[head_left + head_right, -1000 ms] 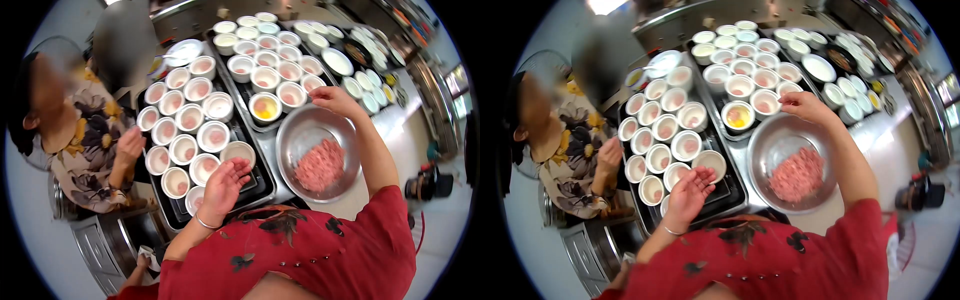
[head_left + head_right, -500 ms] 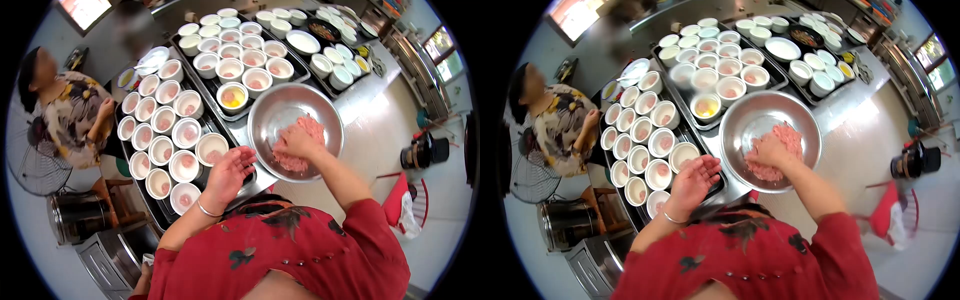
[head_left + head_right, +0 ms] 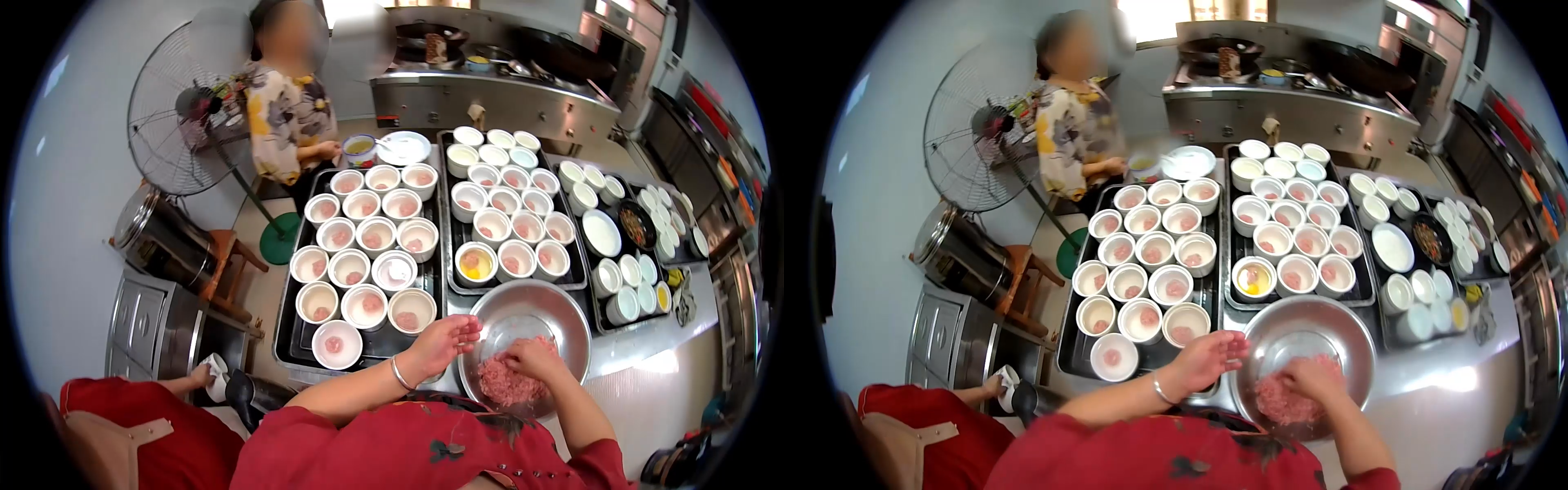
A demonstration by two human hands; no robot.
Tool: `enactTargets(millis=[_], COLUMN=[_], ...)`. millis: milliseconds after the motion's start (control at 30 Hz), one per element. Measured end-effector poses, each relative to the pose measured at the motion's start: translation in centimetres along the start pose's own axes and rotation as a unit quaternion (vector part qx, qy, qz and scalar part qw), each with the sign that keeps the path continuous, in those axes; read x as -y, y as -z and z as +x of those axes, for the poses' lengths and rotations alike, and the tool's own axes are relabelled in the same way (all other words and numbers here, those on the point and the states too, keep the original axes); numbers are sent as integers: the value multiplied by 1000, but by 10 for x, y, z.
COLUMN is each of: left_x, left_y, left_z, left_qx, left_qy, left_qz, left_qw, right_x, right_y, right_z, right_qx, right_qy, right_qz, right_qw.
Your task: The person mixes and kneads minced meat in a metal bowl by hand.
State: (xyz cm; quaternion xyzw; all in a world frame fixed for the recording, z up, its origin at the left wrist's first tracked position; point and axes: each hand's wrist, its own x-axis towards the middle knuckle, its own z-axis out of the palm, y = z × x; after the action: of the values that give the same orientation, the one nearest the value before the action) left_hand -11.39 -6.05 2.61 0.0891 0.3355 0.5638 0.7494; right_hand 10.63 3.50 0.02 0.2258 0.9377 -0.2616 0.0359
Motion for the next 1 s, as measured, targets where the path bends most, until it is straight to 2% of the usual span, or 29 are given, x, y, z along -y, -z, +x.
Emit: enactTargets(millis=[67, 133, 200, 233, 267, 333, 400, 467, 533, 600, 633, 700, 733, 800, 833, 900, 933, 1000], left_x=[0, 2, 2, 0, -3, -6, -11, -13, -14, -16, -14, -16, -17, -18, -19, -19, -18, -17], left_y=[6, 8, 9, 6, 2, 3, 5, 12, 16, 20, 22, 26, 27, 30, 31, 30, 29, 25], left_z=[-1, 2, 10, 11, 10, 14, 14, 16, 17, 18, 19, 19, 19, 20, 21, 24, 25, 29], left_qx=[-34, -41, -7, 7, 4, 10, 13, 18, 18, 17, 18, 20, 20, 14, 15, 17, 17, 42], left_qy=[17, 12, 34, 33, 40, 41, 41, 45, 49, 60, 58, 55, 54, 53, 53, 61, 63, 59], left_qz=[-14, -15, -11, -13, -22, -15, -13, -20, -24, -32, -32, -29, -31, -35, -36, -45, -45, -32], left_qw=[999, 999, 999, 999, 999, 999, 999, 999, 998, 998, 998, 998, 998, 998, 998, 997, 997, 997], right_x=[1, -5, 12, 11, 5, -10, -7, -2, -3, -3, -10, -33, -37, -40, -39, -34, -26, -6], right_y=[11, 6, 17, 12, 7, 2, 11, 15, 14, 15, 13, 8, 6, 6, 7, 10, 15, 27], right_z=[-5, -1, 7, 9, 9, 9, 1, -3, -6, -9, -12, -17, -21, -28, -27, -26, -24, -16], right_qx=[5, 30, 76, 135, 132, 163, 163, 178, 140, 79, 83, 37, 38, -54, -54, -20, -19, 50], right_qy=[-52, -42, -94, -142, -135, 0, -4, -51, -28, -73, -75, -121, -121, -167, -168, -82, -84, -141], right_qz=[-40, -20, -12, -78, -84, -38, -75, -100, -139, -77, -76, 80, 79, 129, 129, 4, 5, -80], right_qw=[998, 998, 993, 978, 978, 986, 984, 978, 980, 991, 991, 989, 989, 976, 976, 996, 996, 986])
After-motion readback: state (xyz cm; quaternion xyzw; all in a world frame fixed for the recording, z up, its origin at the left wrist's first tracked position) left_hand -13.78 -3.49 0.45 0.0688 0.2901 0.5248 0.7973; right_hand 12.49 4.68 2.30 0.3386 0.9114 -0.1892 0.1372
